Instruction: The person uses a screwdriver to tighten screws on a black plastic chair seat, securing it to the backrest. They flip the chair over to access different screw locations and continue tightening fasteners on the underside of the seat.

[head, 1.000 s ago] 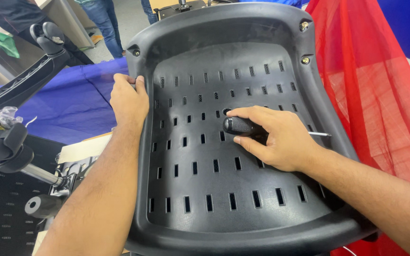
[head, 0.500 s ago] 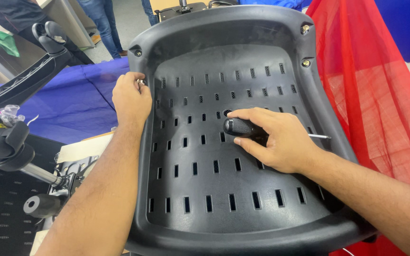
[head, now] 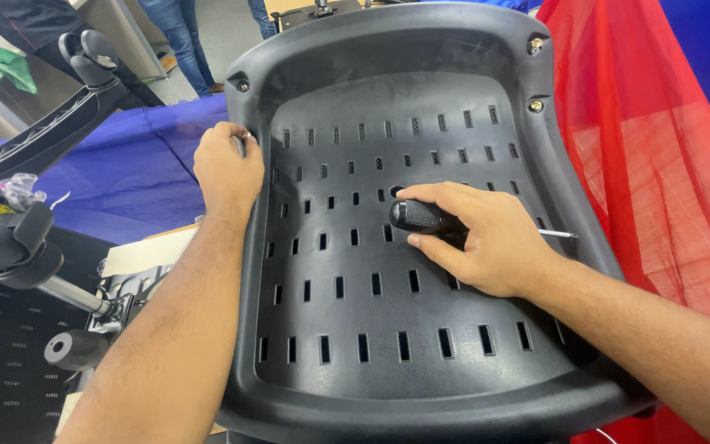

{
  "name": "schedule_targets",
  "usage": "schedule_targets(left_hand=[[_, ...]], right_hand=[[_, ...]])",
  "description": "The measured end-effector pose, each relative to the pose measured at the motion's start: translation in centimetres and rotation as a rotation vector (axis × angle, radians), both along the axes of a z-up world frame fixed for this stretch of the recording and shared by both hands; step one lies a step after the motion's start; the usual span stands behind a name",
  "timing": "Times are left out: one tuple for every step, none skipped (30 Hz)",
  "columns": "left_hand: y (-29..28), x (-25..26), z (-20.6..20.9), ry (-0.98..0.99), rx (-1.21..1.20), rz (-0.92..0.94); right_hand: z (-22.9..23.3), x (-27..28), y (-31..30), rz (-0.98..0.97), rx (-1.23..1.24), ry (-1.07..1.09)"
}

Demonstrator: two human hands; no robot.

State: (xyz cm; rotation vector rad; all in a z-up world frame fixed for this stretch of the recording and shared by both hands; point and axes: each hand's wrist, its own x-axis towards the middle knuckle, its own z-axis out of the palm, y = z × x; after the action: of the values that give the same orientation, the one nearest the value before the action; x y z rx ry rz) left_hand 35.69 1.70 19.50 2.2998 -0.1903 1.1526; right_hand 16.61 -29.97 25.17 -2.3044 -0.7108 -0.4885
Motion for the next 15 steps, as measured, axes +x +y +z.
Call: schedule_targets(left_hand=[[-0.05,-0.12,0.13,0.100,-0.083,0.025],[-0.05,-0.23,0.24,0.201,-0.166,0.049],[-0.05,-0.36,0.26,0.303,-0.250,0.075],[-0.07,-0.42,0.26,0.221,-0.180,0.043],[-0.05,-0.41,0.34,0.137,-0.109,0.009],[-0.02,-0.39,0.38,0.054,-0.037,-0.024],[-0.01,-0.36,0.33,0.085,-0.096,-0.022],[0.01,-0.32,0.27,0.116,-0.154,-0.020],[0.04,-0.29,0.19,0.148,-0.213,-0.016],[0.06,-0.24,0.13,0.135,-0.183,-0.002],[0.08,-0.21,0.03,0.124,-0.155,0.014],[0.09,-0.21,-0.07,0.113,-0.126,0.029],[0.02,-0.19,-0.07,0.090,-0.078,0.009],[-0.09,-0.18,-0.05,0.068,-0.031,-0.011],[-0.20,-0.14,-0.05,0.045,0.017,-0.032]], right_hand=[[-0.01,0.01,0.02,0.013,0.006,-0.016],[-0.03,0.01,0.04,0.005,0.000,-0.014],[-0.04,0.01,0.03,-0.001,-0.008,-0.012],[-0.05,0.00,0.03,-0.008,-0.016,-0.010],[-0.04,0.00,0.06,-0.008,-0.014,-0.013],[-0.02,0.01,0.09,-0.008,-0.012,-0.016],[-0.04,-0.01,0.08,-0.008,-0.011,-0.018],[-0.08,-0.04,0.05,-0.009,-0.012,-0.013],[-0.09,-0.07,0.03,-0.009,-0.013,-0.007],[-0.10,-0.08,0.03,-0.009,-0.014,-0.002],[-0.10,-0.06,0.07,0.002,-0.013,-0.019],[-0.08,-0.04,0.11,0.012,-0.013,-0.035],[-0.04,-0.07,0.12,0.020,-0.011,-0.054],[-0.01,-0.10,0.11,0.014,-0.011,-0.042],[-0.02,-0.09,0.08,0.008,-0.012,-0.031]])
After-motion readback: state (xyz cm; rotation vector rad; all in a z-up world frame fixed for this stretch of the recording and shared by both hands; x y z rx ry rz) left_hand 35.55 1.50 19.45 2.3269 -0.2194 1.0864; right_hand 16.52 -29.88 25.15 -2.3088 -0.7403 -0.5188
